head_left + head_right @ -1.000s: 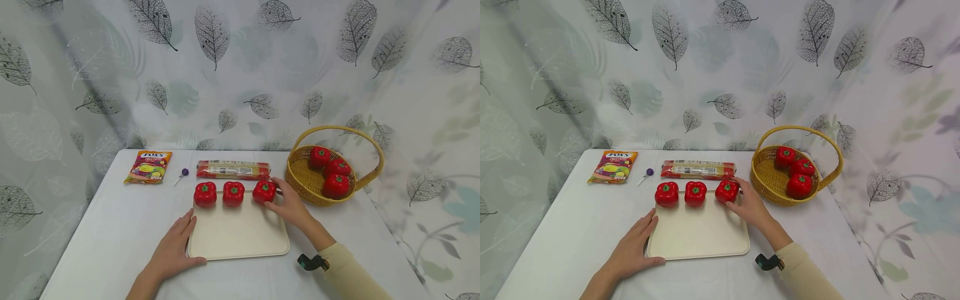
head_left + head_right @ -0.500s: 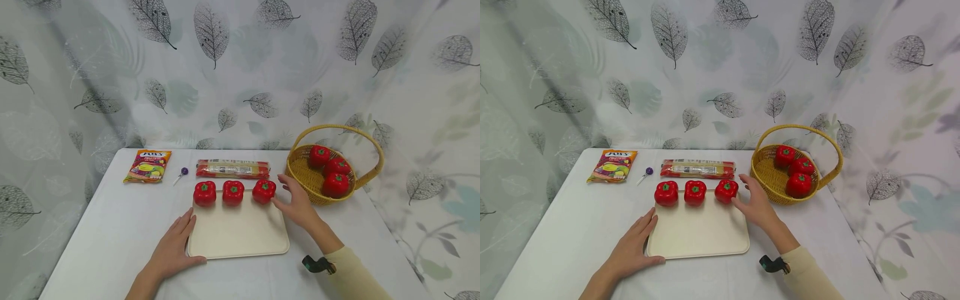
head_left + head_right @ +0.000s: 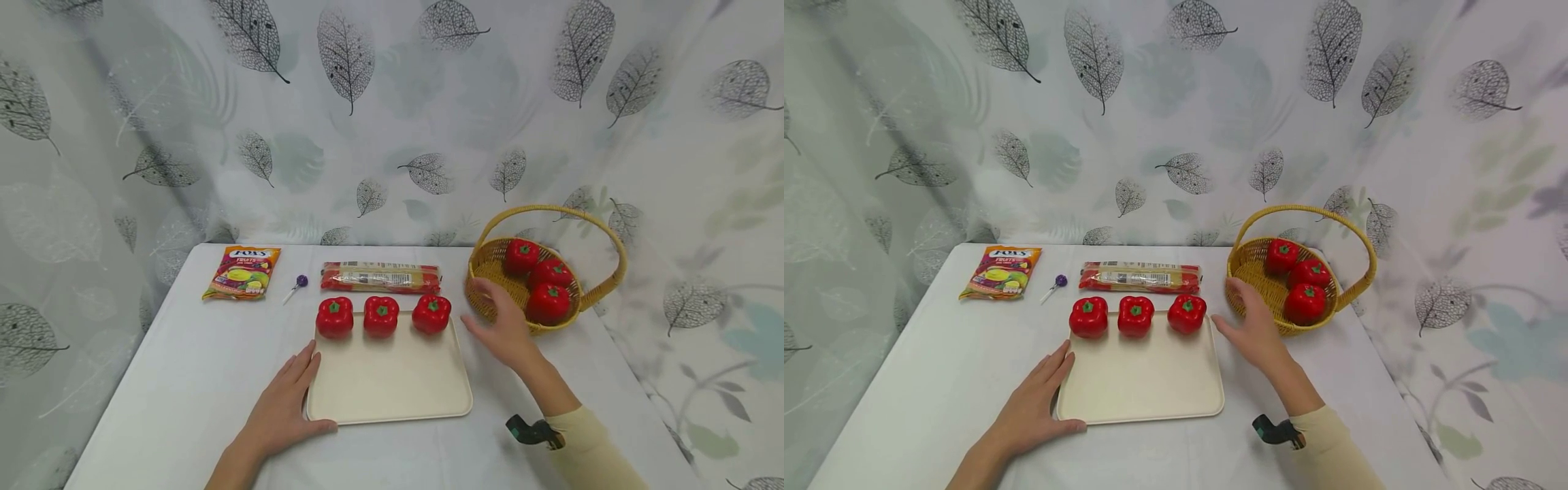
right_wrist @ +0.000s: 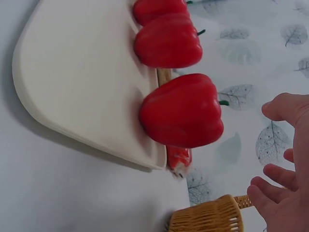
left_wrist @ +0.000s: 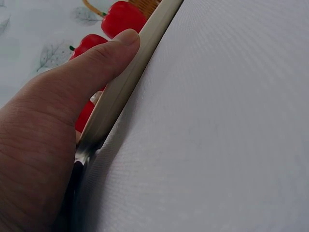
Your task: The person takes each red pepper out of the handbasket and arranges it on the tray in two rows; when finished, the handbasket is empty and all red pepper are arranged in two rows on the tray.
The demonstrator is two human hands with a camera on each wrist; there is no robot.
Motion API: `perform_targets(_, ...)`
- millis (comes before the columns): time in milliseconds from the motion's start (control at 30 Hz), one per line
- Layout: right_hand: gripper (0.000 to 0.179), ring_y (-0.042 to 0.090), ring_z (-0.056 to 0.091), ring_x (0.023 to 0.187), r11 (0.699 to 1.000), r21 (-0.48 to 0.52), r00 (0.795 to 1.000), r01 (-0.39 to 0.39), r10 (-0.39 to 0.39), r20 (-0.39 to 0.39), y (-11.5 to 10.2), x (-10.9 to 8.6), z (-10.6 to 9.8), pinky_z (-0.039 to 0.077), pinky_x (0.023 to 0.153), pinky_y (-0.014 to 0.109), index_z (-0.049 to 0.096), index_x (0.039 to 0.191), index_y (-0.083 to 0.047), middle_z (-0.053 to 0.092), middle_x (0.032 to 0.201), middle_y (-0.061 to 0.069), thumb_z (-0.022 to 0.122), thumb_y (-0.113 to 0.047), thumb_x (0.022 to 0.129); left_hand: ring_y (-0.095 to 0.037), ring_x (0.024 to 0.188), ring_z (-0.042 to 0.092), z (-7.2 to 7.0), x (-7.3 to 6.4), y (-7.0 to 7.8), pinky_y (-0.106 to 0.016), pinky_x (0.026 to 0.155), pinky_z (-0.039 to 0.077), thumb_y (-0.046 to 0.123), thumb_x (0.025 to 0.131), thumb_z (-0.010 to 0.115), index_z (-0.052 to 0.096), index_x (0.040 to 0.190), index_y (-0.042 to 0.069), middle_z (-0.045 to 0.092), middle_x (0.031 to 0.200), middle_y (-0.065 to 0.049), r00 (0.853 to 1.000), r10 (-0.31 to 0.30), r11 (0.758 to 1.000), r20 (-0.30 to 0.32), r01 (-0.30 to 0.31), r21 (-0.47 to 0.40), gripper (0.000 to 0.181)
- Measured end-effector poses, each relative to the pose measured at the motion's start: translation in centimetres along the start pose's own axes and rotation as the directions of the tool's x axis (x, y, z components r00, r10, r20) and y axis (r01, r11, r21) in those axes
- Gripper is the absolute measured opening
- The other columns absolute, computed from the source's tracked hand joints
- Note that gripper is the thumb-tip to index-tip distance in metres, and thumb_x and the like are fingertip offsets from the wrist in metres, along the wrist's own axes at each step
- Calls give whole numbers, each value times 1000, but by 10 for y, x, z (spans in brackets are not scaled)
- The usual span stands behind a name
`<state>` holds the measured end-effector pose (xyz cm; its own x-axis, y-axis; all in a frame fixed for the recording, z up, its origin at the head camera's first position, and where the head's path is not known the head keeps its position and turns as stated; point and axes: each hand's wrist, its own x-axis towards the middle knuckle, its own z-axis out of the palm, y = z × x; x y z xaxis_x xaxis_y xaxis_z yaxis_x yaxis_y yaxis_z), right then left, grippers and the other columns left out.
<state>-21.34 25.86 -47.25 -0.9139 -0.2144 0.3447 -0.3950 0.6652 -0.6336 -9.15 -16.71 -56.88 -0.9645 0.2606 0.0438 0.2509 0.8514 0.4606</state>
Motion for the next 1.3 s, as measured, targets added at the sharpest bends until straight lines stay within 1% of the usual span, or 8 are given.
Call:
perform_targets(133, 73, 37, 60, 135, 1000, -10, 999, 11, -12, -34, 3, 0, -8, 52, 109, 59, 54, 153, -4, 61, 149, 17, 90, -11, 89, -35, 161, 29, -1, 0, 0, -59, 122, 38, 98, 68, 68, 37, 169, 9, 20, 180, -6, 1000, -3, 1000, 1, 3, -3, 139)
perform_targets(533, 72, 36, 61, 134, 999, -46, 997, 6, -9, -74, 12, -7, -25, 53, 108, 58, 54, 152, -4, 62, 147, 17, 90, -13, 90, -35, 160, 30, -2, -1, 1, -59, 122, 38, 96, 69, 71, 38, 169, 8, 22, 180, -7, 1000, 12, 1000, -12, -12, -8, 136)
perform_targets(700, 71, 35, 60, 135, 998, -58, 996, -12, 7, -89, 15, -9, -37, 52, 109, 50, 53, 154, -7, 62, 148, 15, 88, -16, 93, -35, 160, 30, -1, -1, -1, -58, 122, 38, 98, 69, 67, 37, 169, 9, 22, 180, -6, 1000, 10, 1000, -9, -10, -3, 138)
perform_targets(733, 71, 36, 60, 135, 998, -58, 996, -20, 15, -92, 16, -10, -39, 52, 110, 46, 53, 154, -8, 61, 148, 14, 88, -16, 93, -35, 160, 30, 0, 0, -1, -58, 122, 38, 99, 69, 67, 37, 169, 9, 21, 180, -6, 1000, 9, 1000, -8, -10, -2, 138)
perform_targets(833, 70, 37, 60, 135, 997, -61, 994, -39, 32, -104, 20, -11, -46, 51, 111, 44, 53, 155, -7, 61, 148, 14, 87, -15, 95, -35, 160, 30, 0, 0, -2, -58, 123, 37, 99, 69, 66, 37, 169, 9, 21, 180, -6, 1000, 11, 1000, -7, -11, -1, 138)
perform_targets(933, 69, 38, 59, 135, 995, -66, 992, -68, 60, -111, 23, -10, -53, 51, 112, 48, 53, 155, -7, 61, 148, 15, 87, -15, 95, -35, 161, 29, 0, 0, -2, -58, 124, 36, 98, 70, 67, 37, 169, 8, 21, 180, -7, 1000, 13, 1000, -6, -13, -5, 138)
perform_targets(1100, 69, 41, 58, 137, 990, -77, 987, -121, 112, -118, 30, -11, -64, 50, 108, 62, 52, 156, -7, 59, 150, 18, 85, -16, 96, -35, 160, 30, 0, -1, -2, -58, 124, 36, 98, 69, 68, 36, 169, 8, 21, 180, -7, 1000, 7, 1000, 0, -7, -12, 138)
perform_targets(1300, 72, 47, 56, 136, 979, -100, 976, -178, 162, -144, 42, -13, -77, 49, 107, 69, 47, 159, -4, 55, 153, 23, 82, -19, 99, -36, 160, 31, -1, 0, -2, -58, 123, 37, 97, 70, 69, 36, 169, 9, 22, 180, -7, 1000, 8, 1000, -2, -8, -15, 137)
